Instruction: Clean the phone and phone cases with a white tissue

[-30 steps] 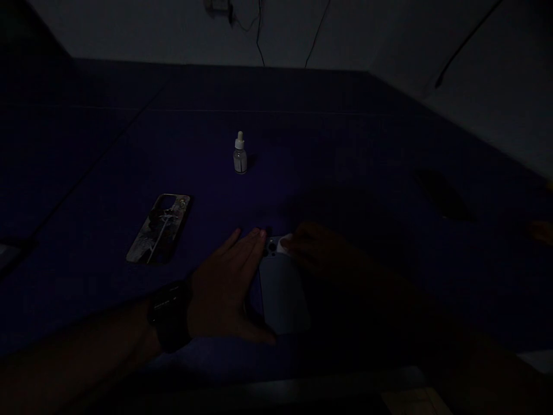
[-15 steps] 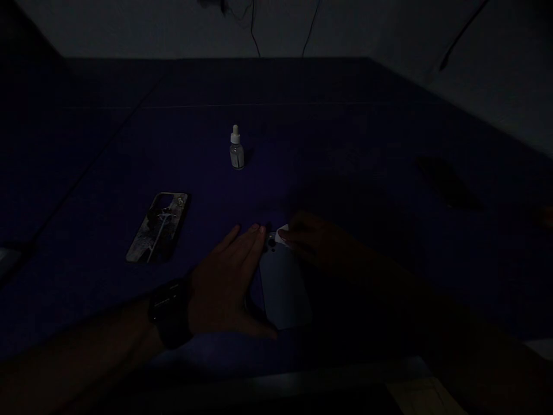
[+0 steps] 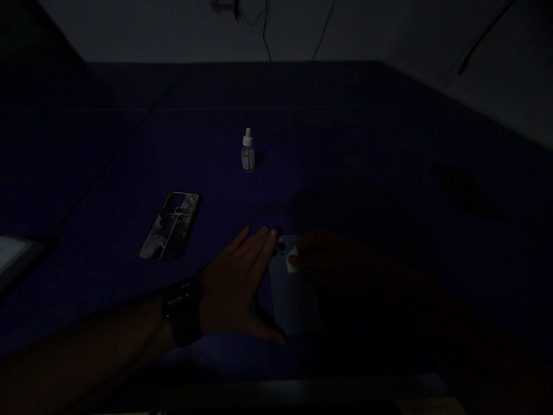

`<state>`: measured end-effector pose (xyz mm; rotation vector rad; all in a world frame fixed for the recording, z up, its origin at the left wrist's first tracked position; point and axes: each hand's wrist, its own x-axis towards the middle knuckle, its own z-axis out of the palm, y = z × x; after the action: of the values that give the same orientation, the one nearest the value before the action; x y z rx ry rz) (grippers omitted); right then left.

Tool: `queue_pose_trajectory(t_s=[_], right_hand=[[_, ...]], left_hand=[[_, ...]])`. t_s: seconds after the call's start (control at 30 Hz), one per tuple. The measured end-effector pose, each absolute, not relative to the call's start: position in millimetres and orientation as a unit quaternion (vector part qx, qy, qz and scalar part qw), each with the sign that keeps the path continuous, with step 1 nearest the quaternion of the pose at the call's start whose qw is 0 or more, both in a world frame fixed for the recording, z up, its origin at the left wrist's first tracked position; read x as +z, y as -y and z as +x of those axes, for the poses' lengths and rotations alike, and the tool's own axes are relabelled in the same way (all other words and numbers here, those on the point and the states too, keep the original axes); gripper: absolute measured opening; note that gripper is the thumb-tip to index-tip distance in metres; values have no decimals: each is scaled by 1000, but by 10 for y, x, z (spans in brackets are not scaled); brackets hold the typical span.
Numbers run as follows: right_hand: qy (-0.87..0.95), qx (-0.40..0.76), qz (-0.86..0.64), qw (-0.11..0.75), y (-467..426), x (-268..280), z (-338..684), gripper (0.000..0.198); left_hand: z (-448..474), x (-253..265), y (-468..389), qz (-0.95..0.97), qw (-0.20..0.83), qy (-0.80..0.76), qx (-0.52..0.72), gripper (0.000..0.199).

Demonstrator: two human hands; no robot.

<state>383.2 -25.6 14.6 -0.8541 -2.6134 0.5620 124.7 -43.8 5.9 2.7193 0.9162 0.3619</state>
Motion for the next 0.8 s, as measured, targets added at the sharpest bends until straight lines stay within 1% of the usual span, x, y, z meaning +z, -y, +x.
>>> queue_pose_trajectory(t_s=[0.1, 0.23, 0.3, 0.4, 0.47, 0.5, 0.57, 0.67, 0.73, 0.8], right_hand=[[910, 230, -311, 152, 282, 169, 3879, 18], [892, 168, -373, 190, 194, 162, 3845, 22], [892, 163, -369, 202, 174, 158, 3819, 22], [898, 231, -335, 167, 221, 177, 3831, 19], [885, 281, -345, 136, 253, 199, 3854, 18], [877, 288, -361, 134, 254, 208, 3860, 19], [868, 259, -392, 157, 222, 210, 3854, 23], [880, 199, -388, 188, 158, 187, 3829, 25], [889, 206, -366, 182, 164, 179, 3829, 22], [892, 247, -342, 159, 209, 192, 3841, 19]], left_hand=[[1248, 39, 439, 936, 120, -305, 128, 141], [1239, 20, 442, 938, 112, -302, 128, 140], [1233, 15, 446, 938, 113, -304, 121, 136], [1228, 8, 452, 937, 115, -308, 115, 133], [1228, -2, 456, 937, 113, -308, 117, 132], [1229, -8, 458, 937, 113, -307, 121, 132], [1231, -20, 460, 937, 113, -306, 128, 133], [1235, -30, 461, 934, 116, -310, 136, 134], [1237, -30, 462, 932, 120, -314, 137, 135], [1237, -26, 462, 932, 124, -313, 138, 134]])
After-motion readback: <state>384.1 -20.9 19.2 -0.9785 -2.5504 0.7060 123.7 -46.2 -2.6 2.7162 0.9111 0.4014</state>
